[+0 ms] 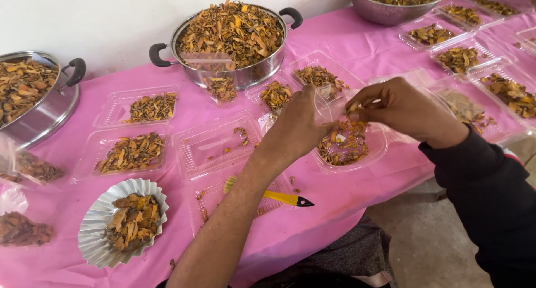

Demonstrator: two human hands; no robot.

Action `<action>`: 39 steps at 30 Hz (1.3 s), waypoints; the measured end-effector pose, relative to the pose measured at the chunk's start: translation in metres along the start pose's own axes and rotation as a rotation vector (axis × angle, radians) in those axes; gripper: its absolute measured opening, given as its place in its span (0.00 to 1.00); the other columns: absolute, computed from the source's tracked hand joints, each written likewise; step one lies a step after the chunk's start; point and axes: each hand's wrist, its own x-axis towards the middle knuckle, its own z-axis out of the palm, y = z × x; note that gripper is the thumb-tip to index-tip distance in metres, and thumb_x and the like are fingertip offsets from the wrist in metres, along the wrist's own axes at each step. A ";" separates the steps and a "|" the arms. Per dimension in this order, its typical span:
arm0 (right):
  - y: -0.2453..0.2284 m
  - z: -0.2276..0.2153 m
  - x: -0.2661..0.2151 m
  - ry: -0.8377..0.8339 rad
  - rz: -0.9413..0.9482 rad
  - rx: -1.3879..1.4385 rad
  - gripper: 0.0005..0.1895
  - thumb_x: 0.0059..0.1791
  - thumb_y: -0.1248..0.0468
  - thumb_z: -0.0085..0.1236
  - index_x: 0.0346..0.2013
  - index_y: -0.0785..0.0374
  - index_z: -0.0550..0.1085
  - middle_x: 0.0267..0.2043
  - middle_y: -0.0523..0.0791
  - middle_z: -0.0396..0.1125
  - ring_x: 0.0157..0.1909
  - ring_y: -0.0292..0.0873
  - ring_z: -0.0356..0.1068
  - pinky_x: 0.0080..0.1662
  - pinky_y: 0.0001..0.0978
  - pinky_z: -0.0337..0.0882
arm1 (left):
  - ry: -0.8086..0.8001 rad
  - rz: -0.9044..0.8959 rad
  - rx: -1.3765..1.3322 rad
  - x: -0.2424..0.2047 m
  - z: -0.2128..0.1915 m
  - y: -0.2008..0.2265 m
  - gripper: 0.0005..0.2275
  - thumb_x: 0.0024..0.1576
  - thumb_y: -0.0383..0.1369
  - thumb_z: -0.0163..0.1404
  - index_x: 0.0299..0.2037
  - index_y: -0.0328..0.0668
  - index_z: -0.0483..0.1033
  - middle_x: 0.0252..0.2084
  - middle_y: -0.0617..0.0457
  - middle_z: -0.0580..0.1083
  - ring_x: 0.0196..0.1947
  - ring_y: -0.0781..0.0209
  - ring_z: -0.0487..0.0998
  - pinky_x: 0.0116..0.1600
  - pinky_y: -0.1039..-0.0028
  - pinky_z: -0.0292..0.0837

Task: Sorting and cleaning dried tea leaves using a brush and hands before placing them into small plastic bags.

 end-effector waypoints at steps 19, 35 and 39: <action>0.018 0.048 0.012 0.406 -0.445 0.913 0.09 0.53 0.70 0.61 0.48 0.66 0.77 0.43 0.45 0.76 0.43 0.35 0.76 0.52 0.21 0.79 | -0.050 -0.205 -0.093 0.000 0.004 0.024 0.24 0.52 0.42 0.60 0.51 0.37 0.65 0.48 0.45 0.75 0.47 0.50 0.77 0.47 0.61 0.71; 0.000 0.013 -0.002 0.058 -0.414 0.179 0.12 0.54 0.76 0.48 0.50 0.68 0.75 0.34 0.51 0.74 0.30 0.37 0.67 0.35 0.26 0.68 | -0.055 -0.051 -0.095 -0.009 0.004 0.022 0.32 0.53 0.37 0.59 0.58 0.19 0.56 0.50 0.23 0.71 0.55 0.25 0.76 0.53 0.45 0.76; -0.008 0.008 0.001 -0.070 -0.390 0.137 0.18 0.50 0.77 0.46 0.54 0.68 0.70 0.31 0.51 0.71 0.25 0.38 0.66 0.30 0.24 0.61 | -0.043 -0.018 -0.136 -0.008 0.005 0.017 0.33 0.53 0.33 0.60 0.61 0.16 0.55 0.48 0.24 0.71 0.52 0.27 0.78 0.52 0.47 0.76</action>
